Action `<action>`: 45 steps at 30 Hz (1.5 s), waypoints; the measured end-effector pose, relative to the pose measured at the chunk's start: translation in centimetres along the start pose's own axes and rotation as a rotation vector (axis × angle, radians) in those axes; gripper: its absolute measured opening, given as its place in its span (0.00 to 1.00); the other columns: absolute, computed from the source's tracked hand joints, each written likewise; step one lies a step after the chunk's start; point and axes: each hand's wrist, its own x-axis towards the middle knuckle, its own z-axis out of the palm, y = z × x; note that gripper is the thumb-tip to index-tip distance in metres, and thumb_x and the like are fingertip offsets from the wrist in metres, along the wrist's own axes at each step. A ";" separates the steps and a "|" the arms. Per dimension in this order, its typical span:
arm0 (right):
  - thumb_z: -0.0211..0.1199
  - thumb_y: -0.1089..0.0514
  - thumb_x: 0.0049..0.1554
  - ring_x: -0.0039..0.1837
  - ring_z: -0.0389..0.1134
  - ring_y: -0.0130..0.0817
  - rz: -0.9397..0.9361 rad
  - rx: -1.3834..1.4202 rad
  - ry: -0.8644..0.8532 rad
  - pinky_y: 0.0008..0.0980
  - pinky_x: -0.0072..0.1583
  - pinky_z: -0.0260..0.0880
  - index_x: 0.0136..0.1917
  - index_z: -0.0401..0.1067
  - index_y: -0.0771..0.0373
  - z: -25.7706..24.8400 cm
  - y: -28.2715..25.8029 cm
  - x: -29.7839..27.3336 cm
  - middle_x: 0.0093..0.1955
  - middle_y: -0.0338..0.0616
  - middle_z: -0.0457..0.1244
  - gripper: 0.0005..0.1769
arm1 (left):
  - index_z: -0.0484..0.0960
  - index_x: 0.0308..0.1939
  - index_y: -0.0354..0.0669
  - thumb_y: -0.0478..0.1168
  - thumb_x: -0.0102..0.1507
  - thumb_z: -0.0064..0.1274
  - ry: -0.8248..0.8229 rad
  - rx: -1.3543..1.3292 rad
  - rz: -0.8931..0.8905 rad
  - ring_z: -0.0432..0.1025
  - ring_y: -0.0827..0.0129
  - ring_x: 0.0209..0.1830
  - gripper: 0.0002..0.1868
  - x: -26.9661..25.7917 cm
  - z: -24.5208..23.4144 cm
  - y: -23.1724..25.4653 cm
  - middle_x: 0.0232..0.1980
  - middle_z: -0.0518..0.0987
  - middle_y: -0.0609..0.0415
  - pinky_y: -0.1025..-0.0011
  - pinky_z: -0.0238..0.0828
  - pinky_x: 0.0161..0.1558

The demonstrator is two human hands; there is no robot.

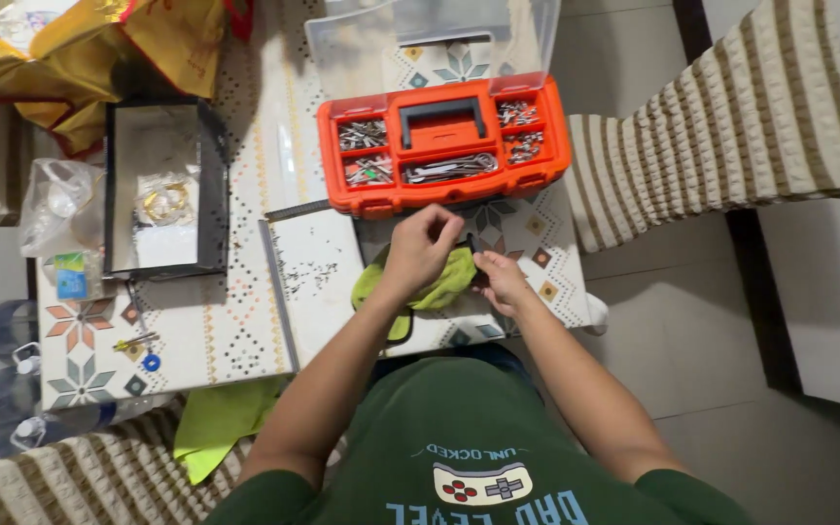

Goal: Sorting various screws and nails from an orange toolbox onto a notebook.

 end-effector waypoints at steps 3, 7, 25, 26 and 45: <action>0.55 0.52 0.64 0.45 0.70 0.36 0.106 0.120 0.050 0.37 0.48 0.72 0.50 0.72 0.60 -2.1 -0.4 -0.5 0.46 0.43 0.69 0.11 | 0.82 0.39 0.46 0.50 0.66 0.57 0.084 0.439 0.211 0.79 0.49 0.33 0.12 4.9 3.1 3.0 0.30 0.82 0.46 0.55 0.74 0.35; 0.57 0.53 0.62 0.41 0.70 0.39 0.110 0.087 0.073 0.39 0.45 0.73 0.52 0.74 0.63 -4.4 -0.3 0.3 0.44 0.45 0.69 0.12 | 0.83 0.40 0.48 0.50 0.65 0.55 0.101 0.566 0.173 0.78 0.45 0.33 0.12 11.8 7.0 4.4 0.28 0.81 0.45 0.49 0.73 0.36; 0.62 0.56 0.61 0.38 0.65 0.35 -0.288 -0.800 -0.105 0.37 0.40 0.68 0.59 0.74 0.64 4.0 -3.9 -1.2 0.39 0.41 0.66 0.15 | 0.87 0.44 0.51 0.48 0.65 0.55 0.460 0.631 -0.344 0.78 0.47 0.41 0.10 -9.3 -1.2 -9.4 0.37 0.84 0.45 0.52 0.74 0.43; 0.63 0.56 0.60 0.40 0.67 0.32 -0.441 -0.922 -0.165 0.35 0.43 0.70 0.57 0.75 0.64 5.8 -3.8 -1.3 0.40 0.41 0.67 0.14 | 0.87 0.44 0.50 0.48 0.65 0.55 0.409 0.672 -0.444 0.77 0.48 0.43 0.11 -10.9 -2.5 -10.6 0.40 0.84 0.46 0.53 0.74 0.45; 0.68 0.56 0.51 0.55 0.67 0.49 -0.880 -1.714 -0.423 0.46 0.55 0.69 0.55 0.77 0.58 26.6 1.8 4.4 0.50 0.47 0.67 0.18 | 0.78 0.43 0.41 0.34 0.61 0.50 0.319 1.089 -0.317 0.77 0.53 0.40 0.07 -12.1 -15.0 -19.2 0.46 0.76 0.47 0.58 0.77 0.37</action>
